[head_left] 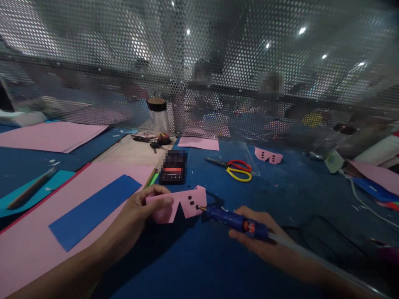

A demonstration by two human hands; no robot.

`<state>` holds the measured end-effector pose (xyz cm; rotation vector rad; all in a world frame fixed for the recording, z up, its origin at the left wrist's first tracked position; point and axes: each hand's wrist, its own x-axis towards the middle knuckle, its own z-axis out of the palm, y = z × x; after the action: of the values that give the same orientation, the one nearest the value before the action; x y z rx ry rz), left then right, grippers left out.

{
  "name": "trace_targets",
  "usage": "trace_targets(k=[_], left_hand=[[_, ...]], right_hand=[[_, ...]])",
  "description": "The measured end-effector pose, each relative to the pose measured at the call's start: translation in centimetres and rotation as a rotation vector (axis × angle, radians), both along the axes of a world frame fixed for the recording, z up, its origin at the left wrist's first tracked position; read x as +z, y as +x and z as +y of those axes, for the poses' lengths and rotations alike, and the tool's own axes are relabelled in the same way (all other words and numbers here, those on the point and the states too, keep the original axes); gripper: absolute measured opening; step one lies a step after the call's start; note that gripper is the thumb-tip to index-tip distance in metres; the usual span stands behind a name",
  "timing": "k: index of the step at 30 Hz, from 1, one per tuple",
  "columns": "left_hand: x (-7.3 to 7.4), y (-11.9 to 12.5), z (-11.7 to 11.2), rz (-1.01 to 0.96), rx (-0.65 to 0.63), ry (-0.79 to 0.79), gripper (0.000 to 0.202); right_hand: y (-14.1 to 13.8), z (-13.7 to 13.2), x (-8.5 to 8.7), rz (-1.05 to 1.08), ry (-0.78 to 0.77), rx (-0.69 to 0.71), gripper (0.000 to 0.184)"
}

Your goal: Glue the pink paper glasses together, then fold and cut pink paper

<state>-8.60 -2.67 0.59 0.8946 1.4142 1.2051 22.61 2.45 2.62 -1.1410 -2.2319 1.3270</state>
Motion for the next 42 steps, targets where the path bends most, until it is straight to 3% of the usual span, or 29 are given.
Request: trace_targets(k=[8,14,18,24,33,42], left_hand=[[0.5,0.2,-0.1,-0.018,-0.002,-0.028,0.026],[0.0,0.0,0.0,-0.017,-0.012,-0.025,0.025],[0.0,0.1,-0.1,-0.015,-0.011,-0.027,0.026],[-0.2,-0.1,-0.1,-0.013,-0.006,-0.019,0.026],[-0.4,-0.1,0.0,-0.012,-0.005,-0.004,0.025],[-0.4,0.0,-0.1,-0.029,0.007,-0.005,0.024]], right_hand=[[0.0,0.9,-1.1,-0.056,0.083,0.118,0.003],[0.0,1.8,-2.5,-0.063,0.223,0.195,0.013],[-0.3,1.6,-2.6,-0.068,0.286,0.165,0.013],[-0.4,1.0,-2.0,-0.067,0.282,0.126,0.015],[-0.3,1.7,-3.3,-0.064,0.301,0.160,0.020],[-0.3,1.5,-3.1,-0.079,0.295,0.141,0.020]])
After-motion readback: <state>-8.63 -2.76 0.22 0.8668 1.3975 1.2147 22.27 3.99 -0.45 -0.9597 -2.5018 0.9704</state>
